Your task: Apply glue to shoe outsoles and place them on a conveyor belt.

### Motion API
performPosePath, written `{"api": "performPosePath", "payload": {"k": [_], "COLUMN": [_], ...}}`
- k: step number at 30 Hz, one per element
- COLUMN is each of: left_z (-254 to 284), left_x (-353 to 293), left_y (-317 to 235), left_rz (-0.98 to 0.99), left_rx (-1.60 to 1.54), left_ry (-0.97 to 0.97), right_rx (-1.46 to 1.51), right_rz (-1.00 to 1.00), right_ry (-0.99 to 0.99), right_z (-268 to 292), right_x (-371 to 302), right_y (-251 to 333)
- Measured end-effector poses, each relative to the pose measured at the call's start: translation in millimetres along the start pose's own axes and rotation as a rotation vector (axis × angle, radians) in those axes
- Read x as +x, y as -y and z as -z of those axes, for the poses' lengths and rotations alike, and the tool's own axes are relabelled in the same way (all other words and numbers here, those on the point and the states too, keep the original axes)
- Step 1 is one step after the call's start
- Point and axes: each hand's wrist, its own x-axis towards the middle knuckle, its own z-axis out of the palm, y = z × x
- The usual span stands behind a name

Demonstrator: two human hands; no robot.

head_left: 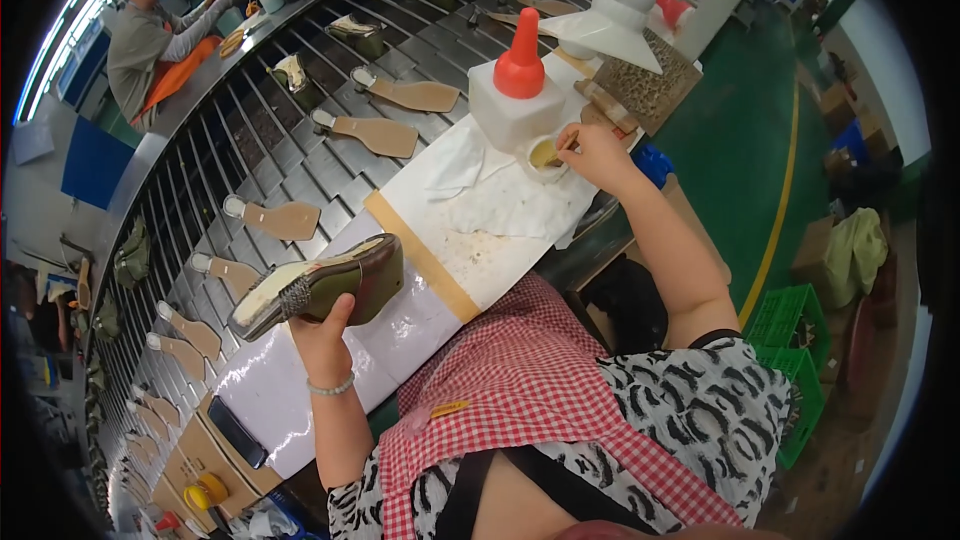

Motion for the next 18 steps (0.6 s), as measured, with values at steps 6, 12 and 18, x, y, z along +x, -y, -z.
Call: {"api": "performPosePath", "payload": {"k": [6,12,18], "left_z": [-17,-20,-29], "left_x": [2,6,5], "left_y": [5,48,49], "left_rz": [0.025,-0.267,-0.392], "left_rx": [0.071,0.412,0.516], "left_ry": [-0.012,0.094,0.147], "right_rx": [0.078,0.574,1.3], "right_rz": [-0.033,-0.152,-0.51], "right_ry": [-0.054,-0.014,-0.041], "right_z": [1,-7,-25], "right_x": [-3,-6,-13], "right_y": [3,-20,-46]}}
